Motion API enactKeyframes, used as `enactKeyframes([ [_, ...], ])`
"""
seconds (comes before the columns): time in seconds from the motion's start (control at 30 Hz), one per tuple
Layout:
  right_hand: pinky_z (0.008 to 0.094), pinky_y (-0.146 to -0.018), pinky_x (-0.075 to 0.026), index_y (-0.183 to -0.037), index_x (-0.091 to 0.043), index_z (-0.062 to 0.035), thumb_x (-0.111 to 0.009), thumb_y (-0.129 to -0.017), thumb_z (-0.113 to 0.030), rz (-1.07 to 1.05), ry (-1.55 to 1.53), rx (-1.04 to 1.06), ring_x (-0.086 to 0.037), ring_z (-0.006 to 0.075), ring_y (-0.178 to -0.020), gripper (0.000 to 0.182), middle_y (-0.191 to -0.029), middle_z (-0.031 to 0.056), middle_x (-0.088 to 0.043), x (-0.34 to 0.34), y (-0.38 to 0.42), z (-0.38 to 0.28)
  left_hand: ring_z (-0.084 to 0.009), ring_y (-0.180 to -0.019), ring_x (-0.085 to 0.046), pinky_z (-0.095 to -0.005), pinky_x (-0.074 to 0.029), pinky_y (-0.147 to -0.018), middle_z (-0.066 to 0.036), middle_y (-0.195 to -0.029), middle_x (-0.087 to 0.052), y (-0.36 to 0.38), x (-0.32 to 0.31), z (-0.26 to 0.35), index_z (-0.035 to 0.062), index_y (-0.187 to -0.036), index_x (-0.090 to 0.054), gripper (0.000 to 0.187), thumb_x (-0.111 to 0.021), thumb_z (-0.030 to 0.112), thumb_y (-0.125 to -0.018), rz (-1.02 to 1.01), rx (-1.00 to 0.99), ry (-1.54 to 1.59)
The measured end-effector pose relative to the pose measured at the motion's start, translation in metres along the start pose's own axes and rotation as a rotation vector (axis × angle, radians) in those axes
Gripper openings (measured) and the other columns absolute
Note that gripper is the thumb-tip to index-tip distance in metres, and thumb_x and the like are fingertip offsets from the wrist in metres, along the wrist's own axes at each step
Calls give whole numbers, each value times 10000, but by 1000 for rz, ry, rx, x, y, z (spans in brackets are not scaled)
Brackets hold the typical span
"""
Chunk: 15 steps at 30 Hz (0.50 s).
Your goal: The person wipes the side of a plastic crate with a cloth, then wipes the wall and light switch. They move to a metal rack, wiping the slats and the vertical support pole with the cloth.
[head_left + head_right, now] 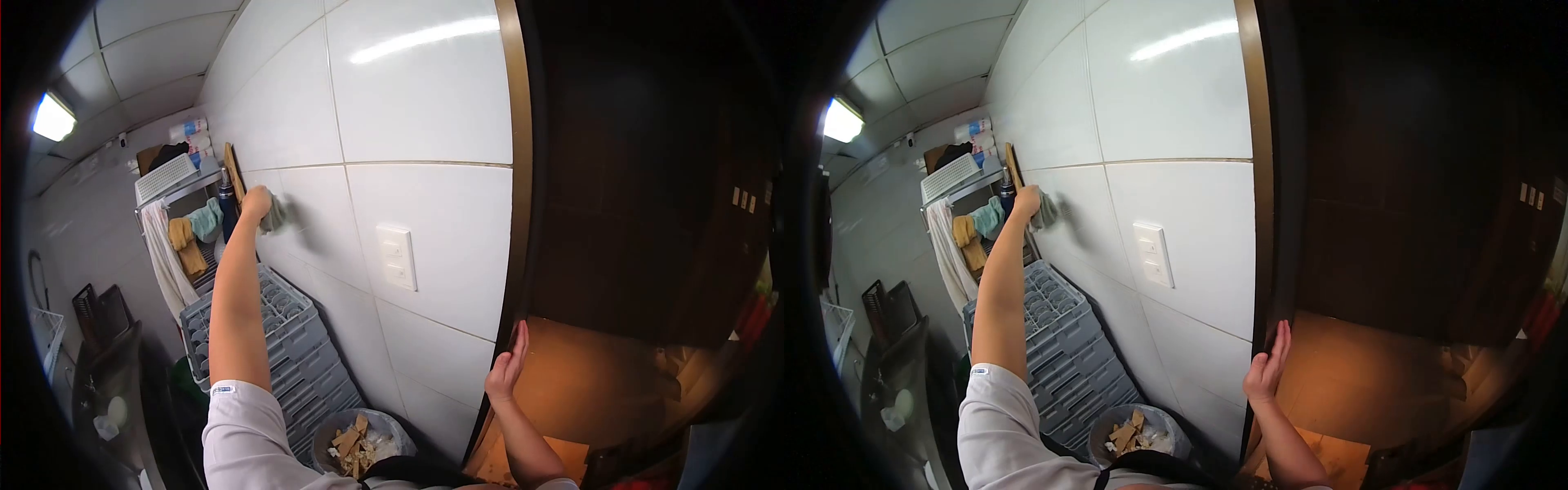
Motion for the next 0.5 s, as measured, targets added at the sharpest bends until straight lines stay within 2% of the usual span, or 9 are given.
enactKeyframes([
  [0.03, 480, -1165, -248, -1498, -289, 52, -302, -1038, -473, 4, -8, -1, -312, 422, -1417, 699, -1526, 266, -317, -1, -1, -1, -360, -1070, -653, -415, -504, -921, -210, -1160, -680, -1, 4, 0, 22, -1240, -628, 384, -455, 175, -932, 62, 21, 41],
  [0.07, 480, -1165, -248, -1500, -289, 47, -301, -1038, -472, 8, -15, -2, -314, 421, -1416, 695, -1526, 265, -318, -2, -1, -1, -312, -962, -645, -417, -508, -850, -162, -1054, -678, -12, 2, 9, 18, -1163, -637, 341, -462, 211, -942, -37, 13, 370],
  [0.1, 479, -1166, -248, -1501, -290, 42, -299, -1038, -472, 13, -20, -7, -316, 420, -1415, 691, -1526, 263, -320, -1, 0, 0, -265, -854, -637, -419, -512, -779, -115, -949, -675, -15, 6, 43, 14, -1086, -645, 320, -469, 246, -953, -138, 6, 697],
  [0.13, 478, -1166, -249, -1501, -293, 39, -298, -1039, -473, 9, -20, -7, -316, 419, -1415, 690, -1526, 263, -319, -2, 0, 0, -186, -795, -555, -419, -478, -695, -54, -863, -598, 7, 17, 106, 13, -997, -616, 312, -481, 290, -954, -89, 164, 1001],
  [0.17, 477, -1166, -250, -1501, -295, 36, -297, -1039, -475, 7, -18, -8, -316, 419, -1415, 689, -1526, 263, -319, -2, 0, 1, -204, -863, -569, -425, -479, -692, -59, -911, -614, 9, 20, 156, 12, -1030, -613, 338, -477, 313, -959, -65, 325, 956],
  [0.2, 476, -1166, -251, -1502, -298, 34, -296, -1039, -476, 6, -15, -10, -316, 418, -1415, 688, -1526, 263, -318, -1, 0, 1, -251, -927, -563, -461, -464, -826, -110, -983, -637, -2, 6, 194, 6, -1107, -616, 356, -452, 289, -965, -13, 263, 1076],
  [0.27, 475, -1164, -254, -1499, -300, 39, -293, -1039, -488, -3, 15, -14, -319, 416, -1413, 700, -1526, 262, -318, 1, 0, 1, -275, -1112, -470, -437, -403, -942, -154, -1193, -490, 21, 27, 300, -1, -1258, -455, 395, -481, 250, -954, 82, -158, 1038],
  [0.4, 474, -1159, -262, -1496, -303, 47, -292, -1037, -505, 1, 22, 8, -331, 415, -1406, 717, -1522, 264, -324, 0, 0, 2, -322, -1480, -282, -388, -279, -1173, -243, -1613, -195, 155, 80, 458, -16, -1560, -134, 771, -539, 171, -931, 323, -1274, 713],
  [0.5, 477, -1156, -268, -1491, -312, 53, -293, -1036, -510, 9, -9, -11, -338, 418, -1402, 724, -1516, 269, -333, 0, 1, 1, -372, -1477, -272, -436, -291, -1178, -267, -1599, -206, 230, 62, 489, -20, -1549, -190, 896, -640, 228, -815, 303, -1666, 484],
])
Point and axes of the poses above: each hand's wrist, its own y-axis away from the middle knuckle, its own x-axis out of the back of the hand, z = x × y, the point moved 3 cm from there along -y, towards the middle knuckle
